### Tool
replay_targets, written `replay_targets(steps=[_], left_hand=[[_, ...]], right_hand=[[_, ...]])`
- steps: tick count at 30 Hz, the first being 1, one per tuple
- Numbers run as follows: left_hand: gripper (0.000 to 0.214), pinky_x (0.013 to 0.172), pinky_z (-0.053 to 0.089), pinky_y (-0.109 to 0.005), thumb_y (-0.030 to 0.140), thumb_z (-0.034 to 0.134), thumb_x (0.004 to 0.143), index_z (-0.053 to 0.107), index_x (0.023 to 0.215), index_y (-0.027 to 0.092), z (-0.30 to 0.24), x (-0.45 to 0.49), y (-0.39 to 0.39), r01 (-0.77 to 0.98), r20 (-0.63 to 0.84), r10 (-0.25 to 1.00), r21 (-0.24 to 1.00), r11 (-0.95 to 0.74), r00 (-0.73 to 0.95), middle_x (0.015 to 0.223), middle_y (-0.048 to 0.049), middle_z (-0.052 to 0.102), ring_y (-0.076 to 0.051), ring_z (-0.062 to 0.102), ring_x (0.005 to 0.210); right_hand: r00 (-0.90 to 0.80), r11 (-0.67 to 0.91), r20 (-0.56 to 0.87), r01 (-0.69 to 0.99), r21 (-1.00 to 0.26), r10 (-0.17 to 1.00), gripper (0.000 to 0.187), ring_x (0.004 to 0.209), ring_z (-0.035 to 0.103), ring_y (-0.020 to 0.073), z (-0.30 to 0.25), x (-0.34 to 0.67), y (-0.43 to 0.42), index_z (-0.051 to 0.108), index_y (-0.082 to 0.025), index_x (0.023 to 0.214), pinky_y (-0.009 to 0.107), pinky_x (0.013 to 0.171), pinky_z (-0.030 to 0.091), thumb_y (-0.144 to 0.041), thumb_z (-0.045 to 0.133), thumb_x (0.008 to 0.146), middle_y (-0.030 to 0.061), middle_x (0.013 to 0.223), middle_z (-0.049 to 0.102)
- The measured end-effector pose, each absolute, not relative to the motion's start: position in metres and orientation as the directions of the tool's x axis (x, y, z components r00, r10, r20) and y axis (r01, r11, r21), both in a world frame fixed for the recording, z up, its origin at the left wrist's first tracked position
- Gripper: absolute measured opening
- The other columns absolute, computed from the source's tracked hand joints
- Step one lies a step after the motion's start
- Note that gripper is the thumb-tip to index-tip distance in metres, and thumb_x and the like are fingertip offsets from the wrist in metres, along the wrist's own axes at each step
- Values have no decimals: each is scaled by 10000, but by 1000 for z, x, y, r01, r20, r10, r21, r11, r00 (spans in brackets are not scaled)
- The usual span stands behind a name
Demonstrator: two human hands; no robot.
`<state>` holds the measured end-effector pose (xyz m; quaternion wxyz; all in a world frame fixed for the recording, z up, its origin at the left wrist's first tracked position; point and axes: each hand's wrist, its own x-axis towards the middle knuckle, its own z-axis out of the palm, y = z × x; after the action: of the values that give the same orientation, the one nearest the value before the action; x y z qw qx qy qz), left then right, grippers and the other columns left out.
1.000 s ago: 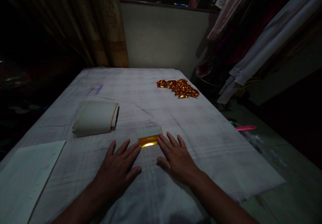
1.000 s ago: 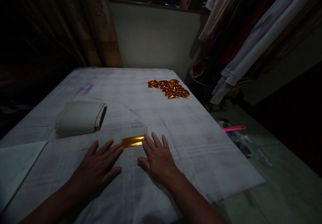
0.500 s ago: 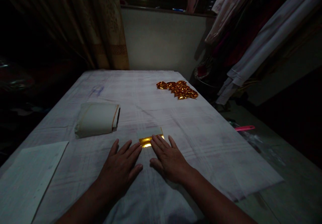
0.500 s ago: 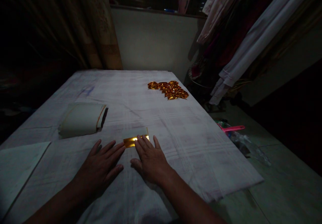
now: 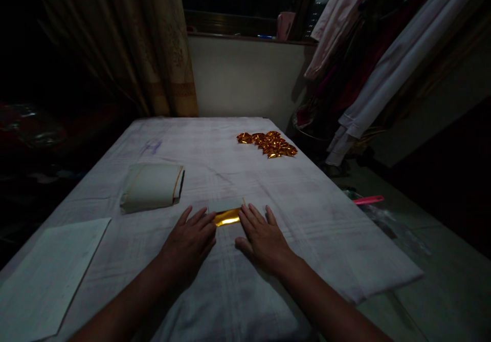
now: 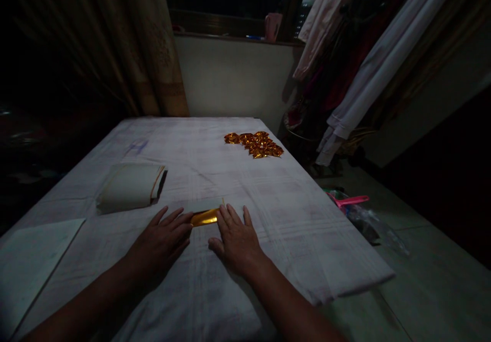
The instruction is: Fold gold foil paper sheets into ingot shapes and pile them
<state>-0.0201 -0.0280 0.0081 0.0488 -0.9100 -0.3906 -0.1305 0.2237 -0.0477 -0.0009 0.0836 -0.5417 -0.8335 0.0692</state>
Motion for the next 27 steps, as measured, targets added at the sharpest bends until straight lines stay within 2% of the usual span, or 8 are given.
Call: replay_targets(steps=[3,7,16,19,23,25,27], left_hand=[[198,1163,308,-568,204,471,979,650,1062,215,6,-17,-28,739,261,718,27,-673,645,1337,-74,679,-280,603,1262],[252,1170,309,-545,212,479,975,628,1178,232,5,-19,-29,737,258,716,21,-676,649,1337,-72,681,-266,608,1261],[165,1140,350,-576,222,549,955,620,1101,247,14,-22,-25,745,214,736,56,-665,642,1329,-48,687,-271,624,1234],[178,1127,363,-576,175,543,946,623,1087,251,15,-20,-18,745,245,737,77,-662,630,1221,-27,734,-263,661,1159],[159,1107,389,-533,168,499,967,647,952,224,15,-15,-10,692,325,669,57,-720,669,987,-30,764,-224,704,961],[195,1104,394,-509,143,472,971,650,923,209,14,-13,-7,662,348,628,27,-749,696,930,-41,756,-205,702,894],[207,1101,398,-494,114,466,961,652,927,198,12,-11,-5,647,354,603,-9,-762,715,910,-50,752,-198,699,865]], right_hand=[[-456,463,87,858,-222,886,650,1520,257,313,1,209,-51,377,-153,1551,636,1227,128,-543,406,1032,141,1623,310],[-536,537,82,800,-268,840,618,1510,291,278,4,194,-55,386,-204,1547,603,1232,164,-542,421,1030,111,1607,366],[-362,363,50,899,-246,931,564,1463,381,314,3,236,-58,478,-194,1494,635,1212,180,-495,475,1017,134,1574,421],[-352,354,54,904,-239,934,564,1470,368,318,1,243,-57,468,-186,1501,631,1209,177,-477,474,1018,137,1573,425],[-333,349,105,910,-224,937,512,1471,352,346,-1,240,-53,514,-192,1462,653,1191,169,-396,532,994,156,1576,423],[-330,361,164,905,-226,930,489,1448,381,352,0,235,-51,544,-195,1432,645,1180,207,-329,581,963,167,1557,450],[-340,394,232,884,-253,911,438,1385,460,334,2,229,-50,599,-202,1367,587,1149,310,-257,614,932,164,1500,519]])
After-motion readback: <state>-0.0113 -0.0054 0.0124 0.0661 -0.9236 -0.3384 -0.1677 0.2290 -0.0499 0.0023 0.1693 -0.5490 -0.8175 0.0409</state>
